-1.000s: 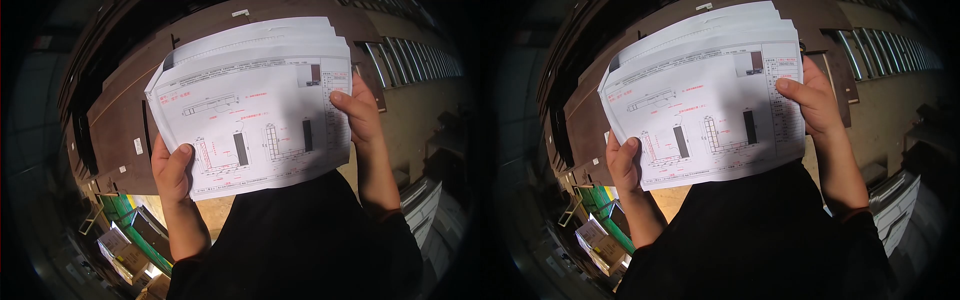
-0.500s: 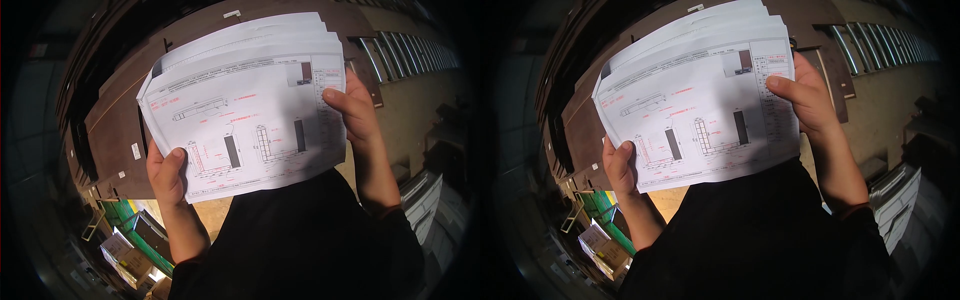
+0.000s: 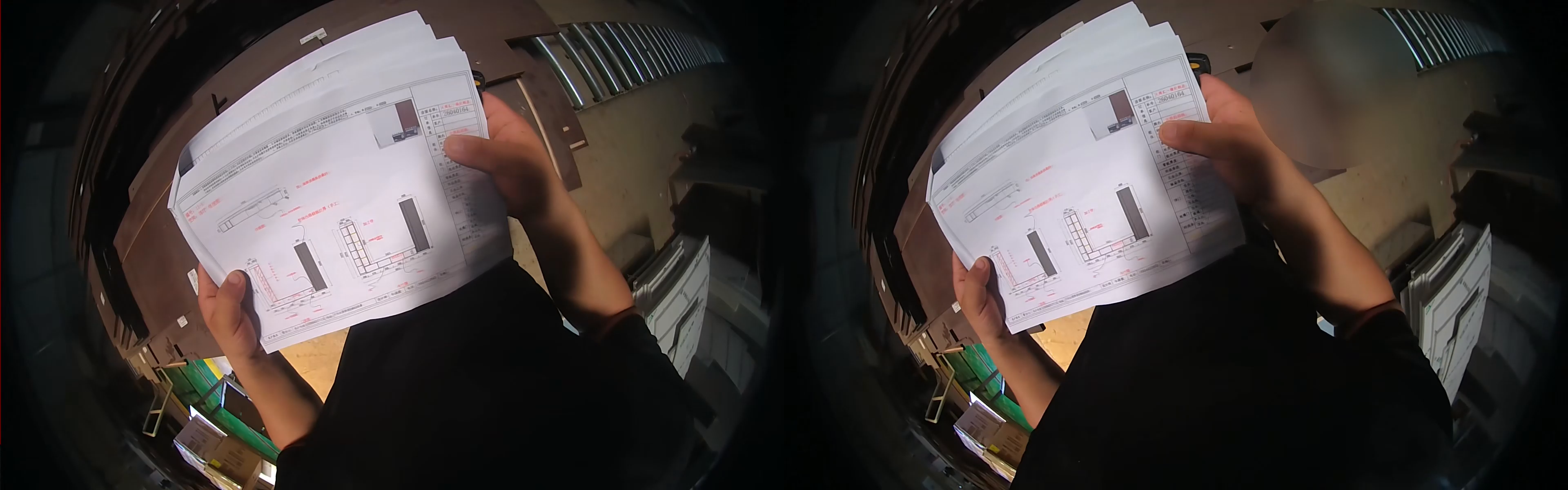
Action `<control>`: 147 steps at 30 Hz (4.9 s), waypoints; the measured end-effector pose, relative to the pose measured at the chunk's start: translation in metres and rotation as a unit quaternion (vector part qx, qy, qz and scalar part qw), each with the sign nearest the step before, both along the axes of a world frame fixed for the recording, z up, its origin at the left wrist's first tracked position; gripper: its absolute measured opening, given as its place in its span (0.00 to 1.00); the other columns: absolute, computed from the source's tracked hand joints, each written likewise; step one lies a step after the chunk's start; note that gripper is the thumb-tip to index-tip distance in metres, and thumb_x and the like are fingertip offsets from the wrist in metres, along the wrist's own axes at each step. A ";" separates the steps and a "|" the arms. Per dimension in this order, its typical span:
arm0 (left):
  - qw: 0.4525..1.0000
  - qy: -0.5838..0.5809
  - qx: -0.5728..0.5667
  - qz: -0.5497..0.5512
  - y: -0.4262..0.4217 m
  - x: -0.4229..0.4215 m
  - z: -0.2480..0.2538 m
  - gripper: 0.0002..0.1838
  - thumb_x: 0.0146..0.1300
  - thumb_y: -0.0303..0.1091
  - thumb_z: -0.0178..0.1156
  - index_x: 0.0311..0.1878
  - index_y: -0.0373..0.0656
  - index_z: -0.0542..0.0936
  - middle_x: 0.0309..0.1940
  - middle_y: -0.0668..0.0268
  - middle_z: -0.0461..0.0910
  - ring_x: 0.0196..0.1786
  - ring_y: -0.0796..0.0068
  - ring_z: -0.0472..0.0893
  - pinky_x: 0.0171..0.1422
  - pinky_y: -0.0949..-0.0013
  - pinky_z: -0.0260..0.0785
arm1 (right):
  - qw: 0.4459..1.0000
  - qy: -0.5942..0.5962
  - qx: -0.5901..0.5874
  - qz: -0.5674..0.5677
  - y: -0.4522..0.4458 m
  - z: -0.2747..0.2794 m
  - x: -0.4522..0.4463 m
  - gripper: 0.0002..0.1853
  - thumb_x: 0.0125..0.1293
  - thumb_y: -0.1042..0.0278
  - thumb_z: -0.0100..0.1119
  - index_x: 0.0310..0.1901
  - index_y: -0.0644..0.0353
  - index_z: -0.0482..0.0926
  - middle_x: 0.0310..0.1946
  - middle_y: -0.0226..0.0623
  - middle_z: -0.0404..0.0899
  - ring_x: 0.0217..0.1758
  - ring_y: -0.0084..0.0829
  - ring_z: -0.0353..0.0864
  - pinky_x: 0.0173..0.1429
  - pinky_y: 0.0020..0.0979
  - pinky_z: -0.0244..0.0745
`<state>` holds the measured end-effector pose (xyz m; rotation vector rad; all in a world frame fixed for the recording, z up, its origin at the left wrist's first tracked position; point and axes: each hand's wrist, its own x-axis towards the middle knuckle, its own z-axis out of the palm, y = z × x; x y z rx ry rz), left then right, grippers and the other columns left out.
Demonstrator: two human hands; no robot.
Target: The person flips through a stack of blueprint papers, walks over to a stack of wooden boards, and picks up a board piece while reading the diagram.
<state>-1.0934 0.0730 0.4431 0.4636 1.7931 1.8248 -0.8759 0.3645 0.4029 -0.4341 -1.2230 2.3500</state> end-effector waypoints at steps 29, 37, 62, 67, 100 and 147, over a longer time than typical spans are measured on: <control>1.000 0.002 0.008 -0.018 -0.003 -0.004 -0.002 0.33 0.65 0.33 0.62 0.70 0.27 0.66 0.60 0.49 0.79 0.60 0.64 0.81 0.68 0.64 0.71 | 1.000 -0.006 0.011 -0.001 -0.001 -0.004 0.002 0.33 0.67 0.71 0.61 0.71 0.72 0.63 0.64 0.49 0.77 0.65 0.37 0.79 0.69 0.39 0.75; 1.000 0.002 0.007 -0.014 -0.001 -0.003 -0.001 0.33 0.65 0.33 0.62 0.69 0.26 0.67 0.60 0.49 0.79 0.59 0.64 0.81 0.67 0.65 0.72 | 1.000 -0.013 0.011 -0.008 -0.002 -0.001 0.001 0.34 0.65 0.69 0.61 0.70 0.73 0.63 0.63 0.51 0.76 0.64 0.37 0.79 0.70 0.39 0.74; 0.999 -0.009 0.030 -0.016 0.000 -0.002 -0.005 0.33 0.65 0.33 0.64 0.69 0.27 0.67 0.60 0.50 0.79 0.60 0.64 0.81 0.68 0.63 0.71 | 0.999 -0.045 0.007 -0.020 -0.003 -0.001 0.001 0.35 0.63 0.69 0.62 0.70 0.72 0.64 0.62 0.49 0.77 0.64 0.36 0.79 0.70 0.39 0.72; 0.999 -0.012 0.030 -0.012 -0.001 -0.002 -0.006 0.33 0.64 0.33 0.64 0.69 0.27 0.68 0.60 0.50 0.79 0.60 0.64 0.81 0.68 0.63 0.71 | 0.999 -0.037 -0.004 -0.029 -0.008 0.008 0.000 0.34 0.63 0.71 0.60 0.71 0.71 0.64 0.63 0.48 0.77 0.64 0.36 0.79 0.71 0.38 0.72; 1.000 -0.002 0.023 -0.007 0.006 0.007 0.000 0.34 0.64 0.34 0.62 0.70 0.27 0.67 0.60 0.50 0.79 0.60 0.64 0.81 0.69 0.65 0.70 | 0.998 -0.038 0.032 -0.036 -0.004 0.000 0.001 0.31 0.66 0.67 0.68 0.68 0.66 0.69 0.60 0.43 0.80 0.62 0.32 0.81 0.69 0.37 0.73; 1.000 -0.012 0.028 -0.002 0.002 0.007 0.000 0.30 0.65 0.31 0.61 0.68 0.27 0.69 0.60 0.50 0.79 0.60 0.64 0.81 0.69 0.63 0.70 | 0.998 -0.044 -0.002 -0.046 -0.007 0.014 0.003 0.34 0.62 0.66 0.67 0.68 0.69 0.68 0.59 0.46 0.80 0.62 0.34 0.80 0.69 0.37 0.72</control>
